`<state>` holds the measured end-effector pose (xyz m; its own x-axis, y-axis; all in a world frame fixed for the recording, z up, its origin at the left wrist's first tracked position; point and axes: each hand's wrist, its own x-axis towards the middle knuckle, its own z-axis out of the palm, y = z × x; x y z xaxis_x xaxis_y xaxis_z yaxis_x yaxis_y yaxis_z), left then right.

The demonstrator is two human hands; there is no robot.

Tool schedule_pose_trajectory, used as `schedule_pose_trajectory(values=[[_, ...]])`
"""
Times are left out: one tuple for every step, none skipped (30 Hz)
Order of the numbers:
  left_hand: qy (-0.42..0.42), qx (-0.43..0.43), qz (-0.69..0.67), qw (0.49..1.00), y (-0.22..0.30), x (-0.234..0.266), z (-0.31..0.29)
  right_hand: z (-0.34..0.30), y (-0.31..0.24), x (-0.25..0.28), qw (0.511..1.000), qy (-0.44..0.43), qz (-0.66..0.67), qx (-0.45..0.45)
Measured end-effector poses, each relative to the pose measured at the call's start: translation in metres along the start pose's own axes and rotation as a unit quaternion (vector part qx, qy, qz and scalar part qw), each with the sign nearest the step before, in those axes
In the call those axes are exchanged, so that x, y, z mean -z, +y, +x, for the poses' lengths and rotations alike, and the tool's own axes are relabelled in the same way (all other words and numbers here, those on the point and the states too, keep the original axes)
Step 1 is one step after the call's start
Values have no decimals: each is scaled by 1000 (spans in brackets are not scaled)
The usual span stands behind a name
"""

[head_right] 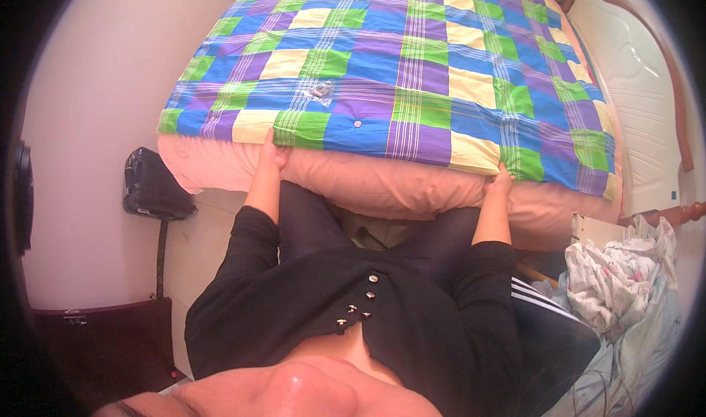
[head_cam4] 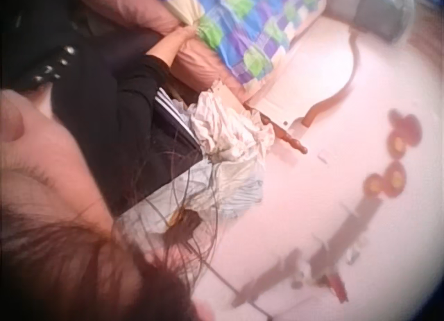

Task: The person sits on the floor beside a bed and repeatedly folds the edge of a multicolored checkered bedspread, then inserts small white pins to secure the fold. The person smooths the fabric between pinning actions and continues along the edge of the bed.

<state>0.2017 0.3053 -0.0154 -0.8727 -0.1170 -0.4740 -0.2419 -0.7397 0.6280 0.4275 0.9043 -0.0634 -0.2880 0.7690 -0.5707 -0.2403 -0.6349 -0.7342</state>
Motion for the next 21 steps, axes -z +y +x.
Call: schedule_pose_trajectory(values=[[-15,23,-27,999,-2,-6,7,2,-2,1,999,-32,24,-24],[30,1,48,998,-1,-10,12,5,-4,3,995,-73,49,-50],[87,-3,124,988,0,-13,16,8,-6,4,993,-77,61,-59],[150,-14,202,968,2,-14,18,10,-7,5,993,-84,63,-50],[150,-21,187,971,5,-14,18,11,-5,5,997,-51,53,-25],[154,-33,176,972,8,-13,17,9,-3,5,999,-17,45,0],[154,-41,169,972,10,-12,16,6,-1,6,998,12,32,52],[133,-71,148,977,12,-10,14,0,2,5,997,8,35,64],[122,-83,135,980,13,-8,13,-6,4,6,996,23,38,74],[111,-94,123,982,14,-7,11,-13,6,8,995,17,20,97],[114,-93,120,982,14,-7,11,-20,7,9,994,-6,20,111],[118,-85,134,980,18,-5,10,-25,6,11,993,45,17,109],[140,-77,150,976,20,-5,10,-31,7,14,995,40,31,86],[119,-98,141,978,22,-3,11,-35,6,18,996,28,21,81],[102,-117,139,978,26,0,13,-39,9,22,997,9,15,78],[99,-121,159,975,30,5,17,-42,12,26,997,13,-1,71],[82,-127,183,971,40,12,24,-45,16,30,997,-17,33,70],[111,-117,161,974,48,19,33,-49,24,33,996,-22,56,68],[96,-117,147,978,51,29,43,-52,31,35,994,-28,82,68],[80,-117,132,981,53,39,55,-56,38,38,993,-29,106,51],[19,-123,120,985,50,54,68,-61,45,40,990,-56,105,78]])
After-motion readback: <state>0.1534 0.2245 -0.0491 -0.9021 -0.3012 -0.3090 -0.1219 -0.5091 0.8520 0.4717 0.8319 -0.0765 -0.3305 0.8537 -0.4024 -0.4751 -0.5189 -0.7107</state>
